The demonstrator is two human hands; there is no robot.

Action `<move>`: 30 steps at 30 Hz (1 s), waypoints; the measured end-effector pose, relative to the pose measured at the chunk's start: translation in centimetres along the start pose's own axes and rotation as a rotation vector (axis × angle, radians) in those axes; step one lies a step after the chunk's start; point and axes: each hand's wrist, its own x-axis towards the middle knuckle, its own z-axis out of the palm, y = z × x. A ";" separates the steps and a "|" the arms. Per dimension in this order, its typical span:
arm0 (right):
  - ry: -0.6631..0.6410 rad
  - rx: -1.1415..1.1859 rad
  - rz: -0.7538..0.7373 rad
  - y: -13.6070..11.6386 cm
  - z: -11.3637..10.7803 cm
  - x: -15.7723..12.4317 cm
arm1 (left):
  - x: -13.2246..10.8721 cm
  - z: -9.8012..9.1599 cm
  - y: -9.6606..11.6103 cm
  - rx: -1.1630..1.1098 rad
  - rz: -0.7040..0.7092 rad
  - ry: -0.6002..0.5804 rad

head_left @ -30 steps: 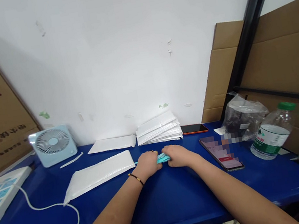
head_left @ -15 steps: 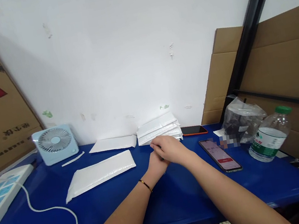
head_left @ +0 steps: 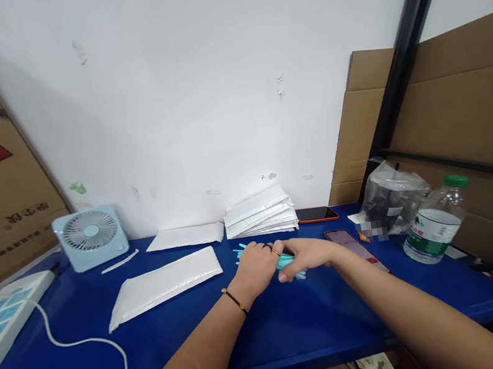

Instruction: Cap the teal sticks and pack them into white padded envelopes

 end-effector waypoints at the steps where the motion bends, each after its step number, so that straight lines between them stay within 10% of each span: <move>1: -0.095 0.009 0.051 0.3 0.5 0.0 | 0.0 -0.2 0.5 0.029 0.024 0.001; 3: -0.110 -0.119 0.123 0.6 1.5 0.1 | 0.0 -0.5 1.3 0.052 0.025 -0.003; 10: 0.479 -1.073 -0.026 -1.1 3.3 -0.7 | -0.3 -1.0 0.4 -0.087 -0.319 -0.211; 13: 0.464 -0.881 0.031 -1.1 3.0 -1.0 | -0.6 -1.5 0.1 -0.055 -0.257 -0.184; 20: -0.301 0.506 0.087 0.8 4.5 -0.7 | -1.2 -3.1 1.4 0.076 0.303 0.118; 27: 0.334 0.582 -0.236 1.2 7.5 0.1 | -1.5 -5.7 0.1 -0.684 -0.224 0.705; 30: 0.436 0.542 -0.282 1.6 8.2 0.9 | -1.2 -6.2 1.1 -1.165 -0.246 0.632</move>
